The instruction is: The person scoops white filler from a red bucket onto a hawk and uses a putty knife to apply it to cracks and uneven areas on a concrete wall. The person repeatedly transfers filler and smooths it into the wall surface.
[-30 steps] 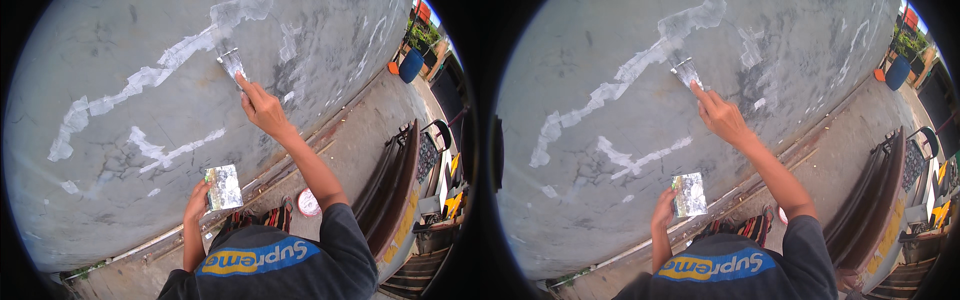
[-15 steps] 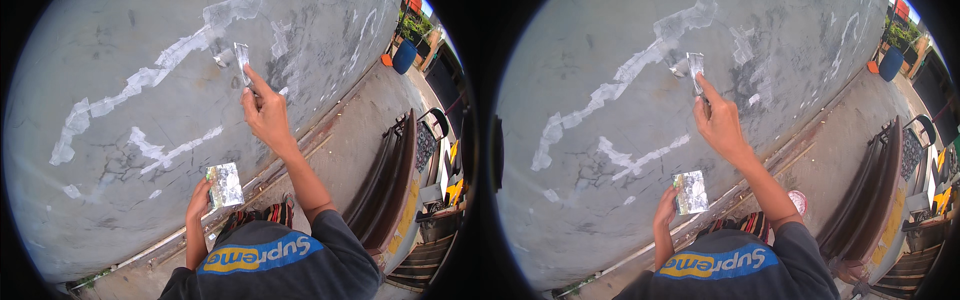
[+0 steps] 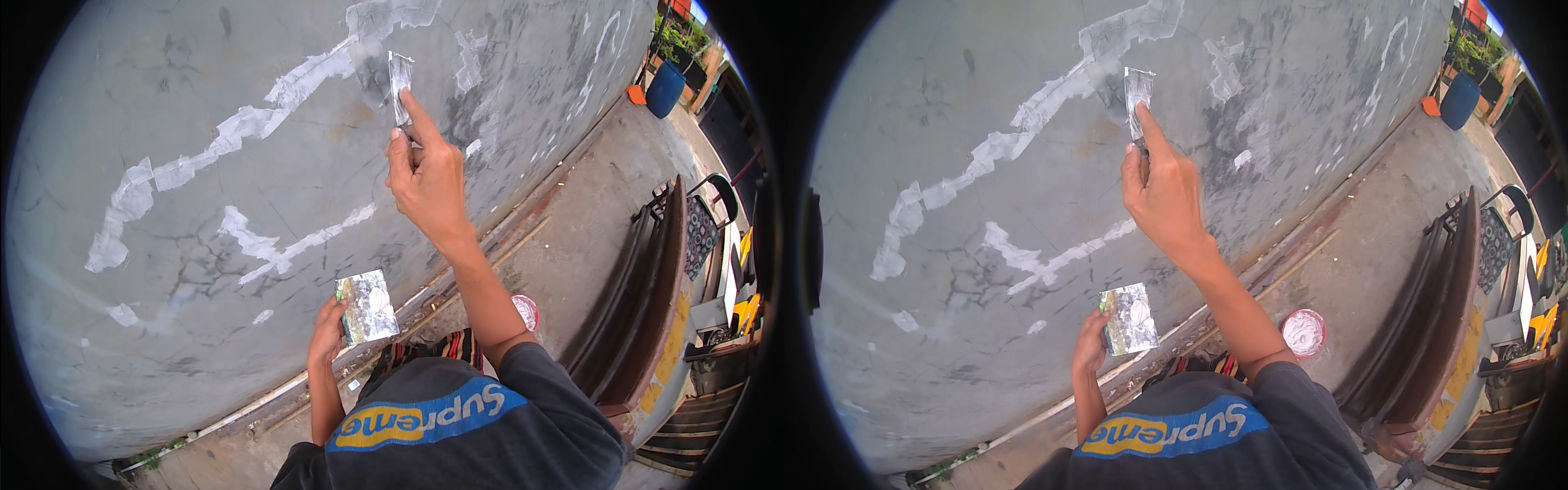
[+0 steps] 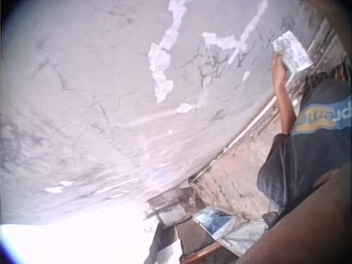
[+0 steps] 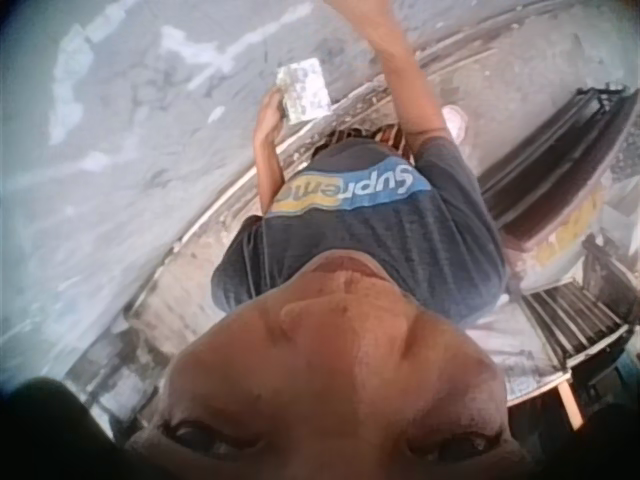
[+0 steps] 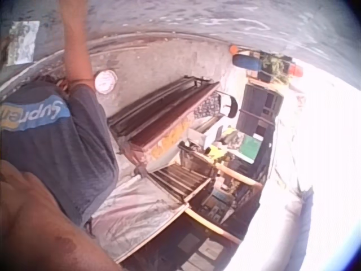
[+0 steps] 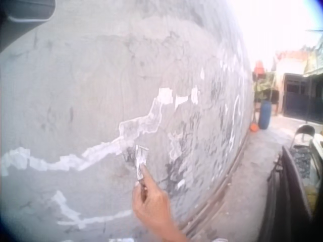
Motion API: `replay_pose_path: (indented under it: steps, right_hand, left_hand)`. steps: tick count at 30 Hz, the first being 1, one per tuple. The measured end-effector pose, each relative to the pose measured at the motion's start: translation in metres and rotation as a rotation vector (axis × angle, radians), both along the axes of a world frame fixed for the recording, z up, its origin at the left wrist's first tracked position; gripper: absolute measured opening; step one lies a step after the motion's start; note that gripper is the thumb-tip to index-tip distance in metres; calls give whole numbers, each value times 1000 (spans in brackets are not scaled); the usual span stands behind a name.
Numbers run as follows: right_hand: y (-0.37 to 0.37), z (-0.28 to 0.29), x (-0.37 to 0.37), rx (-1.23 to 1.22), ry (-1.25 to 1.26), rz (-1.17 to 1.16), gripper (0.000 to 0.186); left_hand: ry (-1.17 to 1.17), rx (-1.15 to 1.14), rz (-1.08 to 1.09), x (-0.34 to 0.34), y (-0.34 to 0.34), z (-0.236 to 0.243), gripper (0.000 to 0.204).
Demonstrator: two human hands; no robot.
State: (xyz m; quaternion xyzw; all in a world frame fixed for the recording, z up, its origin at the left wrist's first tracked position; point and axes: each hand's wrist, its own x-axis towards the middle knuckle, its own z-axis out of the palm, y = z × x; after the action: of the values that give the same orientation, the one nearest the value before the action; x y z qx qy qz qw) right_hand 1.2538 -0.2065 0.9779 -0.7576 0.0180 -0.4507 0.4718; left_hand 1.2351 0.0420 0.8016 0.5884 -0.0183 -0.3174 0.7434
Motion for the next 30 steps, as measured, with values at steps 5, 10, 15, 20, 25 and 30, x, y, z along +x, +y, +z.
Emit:
replay_pose_path:
  steps: [5,10,15,20,25,30]
  right_hand:
    - [37,-36,45,-21,-210,-57,53]
    - [29,-58,0,-129,1,47,58]
    - [-24,-6,-19,-363,-122,-17,58]
    - [-54,-10,17,-490,-110,6,60]
    - [-60,-63,-8,-516,166,65,64]
    - [-69,-57,-25,-479,74,43,60]
  left_hand:
    - [-27,52,-5,0,-5,-2,33]
    - [-3,21,-17,1,-7,3,34]
    - [-24,-5,-29,3,-10,0,34]
    - [-18,-3,-43,2,-10,-3,34]
    - [-5,-9,32,-3,-5,-4,34]
    - [8,6,73,-2,-1,0,34]
